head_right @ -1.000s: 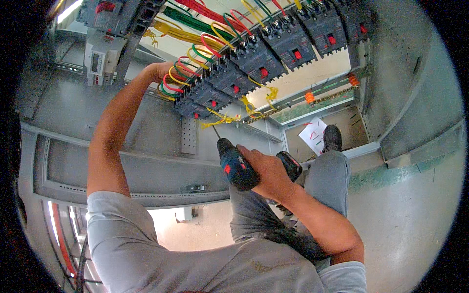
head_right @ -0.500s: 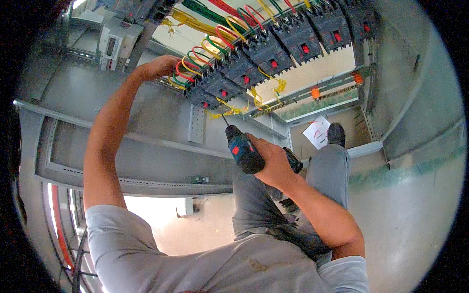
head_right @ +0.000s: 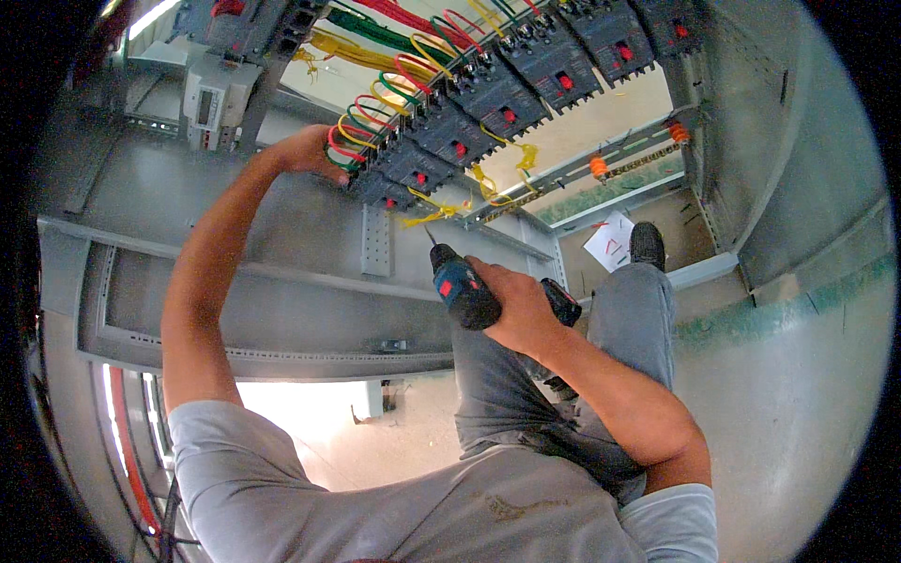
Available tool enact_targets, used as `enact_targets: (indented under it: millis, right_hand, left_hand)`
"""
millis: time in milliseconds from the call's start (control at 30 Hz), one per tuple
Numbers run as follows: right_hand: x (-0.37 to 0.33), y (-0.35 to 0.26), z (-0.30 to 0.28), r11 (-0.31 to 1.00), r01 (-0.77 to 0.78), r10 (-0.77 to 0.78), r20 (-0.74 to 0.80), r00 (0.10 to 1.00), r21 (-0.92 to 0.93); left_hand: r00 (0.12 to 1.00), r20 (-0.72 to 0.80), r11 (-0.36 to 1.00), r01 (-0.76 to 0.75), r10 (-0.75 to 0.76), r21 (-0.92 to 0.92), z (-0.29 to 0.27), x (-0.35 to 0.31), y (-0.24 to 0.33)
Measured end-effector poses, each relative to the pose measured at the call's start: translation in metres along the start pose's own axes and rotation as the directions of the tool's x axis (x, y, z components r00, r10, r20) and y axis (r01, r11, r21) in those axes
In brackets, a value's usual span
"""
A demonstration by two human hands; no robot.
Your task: The person uses a cordless drill to tighten screws on a row of circuit breakers inside an open electrical panel. They repeatedly insert wires into terminals and secure them with the drill, working across multiple breakers in sequence.
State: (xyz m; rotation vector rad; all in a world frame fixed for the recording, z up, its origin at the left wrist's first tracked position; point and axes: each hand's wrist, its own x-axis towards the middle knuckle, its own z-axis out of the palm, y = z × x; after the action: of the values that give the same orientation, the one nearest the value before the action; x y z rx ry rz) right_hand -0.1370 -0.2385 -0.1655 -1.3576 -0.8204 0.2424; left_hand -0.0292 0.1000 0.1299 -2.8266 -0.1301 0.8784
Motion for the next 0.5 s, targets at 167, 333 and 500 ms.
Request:
enact_targets:
  millis: [167,333,500]
  right_hand:
    - [0.004,-0.002,0.001,1.000,-0.017,0.017,0.013,1.000,0.013]
    - [0.005,0.004,0.004,1.000,-0.014,0.014,-0.017,1.000,0.011]
    - [0.005,0.003,0.006,1.000,-0.010,0.010,-0.021,1.000,0.019]
  left_hand:
    - [1.000,-0.006,1.000,0.001,-0.001,-0.017,0.004,0.004,-0.010]
    - [0.994,-0.105,0.998,-0.013,0.020,0.062,-0.002,0.000,0.005]
    - [0.992,-0.072,0.992,0.110,-0.106,0.055,0.003,0.004,-0.010]
